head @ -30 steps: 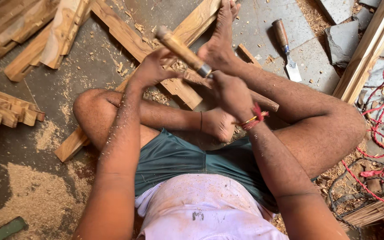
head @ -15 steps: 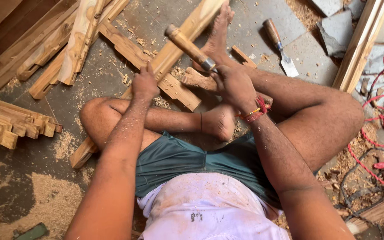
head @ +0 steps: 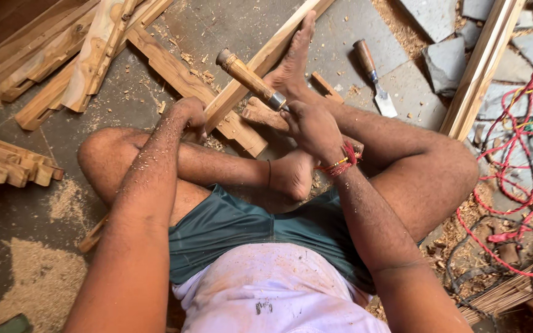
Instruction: The person carves a wooden plank while sitting on the floor, using a chisel and a large wooden mallet to strike the tool into the wood.
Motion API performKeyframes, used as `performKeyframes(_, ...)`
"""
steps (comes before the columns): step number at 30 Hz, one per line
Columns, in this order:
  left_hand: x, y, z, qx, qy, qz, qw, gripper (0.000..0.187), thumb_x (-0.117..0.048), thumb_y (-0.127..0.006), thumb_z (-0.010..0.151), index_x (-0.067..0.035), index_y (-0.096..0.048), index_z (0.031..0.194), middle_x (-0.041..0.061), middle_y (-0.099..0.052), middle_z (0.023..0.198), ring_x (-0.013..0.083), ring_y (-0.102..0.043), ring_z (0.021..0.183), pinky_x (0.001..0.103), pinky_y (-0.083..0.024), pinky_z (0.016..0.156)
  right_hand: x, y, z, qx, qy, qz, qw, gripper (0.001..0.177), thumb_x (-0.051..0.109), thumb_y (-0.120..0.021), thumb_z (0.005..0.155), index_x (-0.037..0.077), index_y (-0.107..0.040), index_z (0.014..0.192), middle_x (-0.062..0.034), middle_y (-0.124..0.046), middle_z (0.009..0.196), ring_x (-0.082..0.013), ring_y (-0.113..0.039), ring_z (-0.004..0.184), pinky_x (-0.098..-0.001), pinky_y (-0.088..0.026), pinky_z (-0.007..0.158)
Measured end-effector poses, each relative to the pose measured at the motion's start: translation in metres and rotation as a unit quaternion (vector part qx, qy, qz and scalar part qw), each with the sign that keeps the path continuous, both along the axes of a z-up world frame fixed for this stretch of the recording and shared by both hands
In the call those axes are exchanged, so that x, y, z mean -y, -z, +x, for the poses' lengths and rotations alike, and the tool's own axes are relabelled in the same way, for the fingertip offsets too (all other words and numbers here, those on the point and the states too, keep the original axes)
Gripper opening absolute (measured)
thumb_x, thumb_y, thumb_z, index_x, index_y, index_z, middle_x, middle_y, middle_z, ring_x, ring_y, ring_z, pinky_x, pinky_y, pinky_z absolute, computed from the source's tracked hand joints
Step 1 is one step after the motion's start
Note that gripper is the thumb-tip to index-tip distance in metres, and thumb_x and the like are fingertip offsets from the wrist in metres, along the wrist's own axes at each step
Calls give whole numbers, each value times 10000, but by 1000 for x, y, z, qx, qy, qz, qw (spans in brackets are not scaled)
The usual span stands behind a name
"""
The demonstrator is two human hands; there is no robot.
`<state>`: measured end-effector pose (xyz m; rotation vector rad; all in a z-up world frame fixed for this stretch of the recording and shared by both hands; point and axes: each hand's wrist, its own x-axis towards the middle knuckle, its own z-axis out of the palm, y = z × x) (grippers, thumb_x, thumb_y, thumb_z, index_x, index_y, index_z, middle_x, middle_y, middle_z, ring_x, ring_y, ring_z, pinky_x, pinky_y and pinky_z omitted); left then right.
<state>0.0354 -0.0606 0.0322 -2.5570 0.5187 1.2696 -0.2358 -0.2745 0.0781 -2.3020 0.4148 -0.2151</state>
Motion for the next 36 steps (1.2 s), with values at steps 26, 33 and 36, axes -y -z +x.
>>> performKeyframes(26,-20,-84,-48,-156,-295,-664,669,673,-419,-843,896,-31,-558,1366,99,-747,1193,170,-708,1104,348,-557,1044,-60,10,45,-28,-62,184,981,187,168,-699,1023,-8,-725,963,-59,-682,738,-114,-596,651,-295,-488,621)
performKeyframes(33,-33,-102,-49,-111,-248,-877,396,262,-250,-802,1045,-77,-607,1047,28,-645,920,139,-616,806,288,-539,753,-47,4,68,43,-128,89,987,417,146,-720,986,-2,-613,1361,-162,-702,1209,-227,-691,1109,-353,-556,970)
performKeyframes(36,-34,-97,-29,65,-135,-857,492,240,-255,-802,1002,-79,-642,973,15,-653,835,131,-635,716,281,-514,616,-27,10,61,-46,-103,-70,991,468,169,-759,956,44,-621,1386,-195,-668,1303,-338,-677,1140,-419,-553,974)
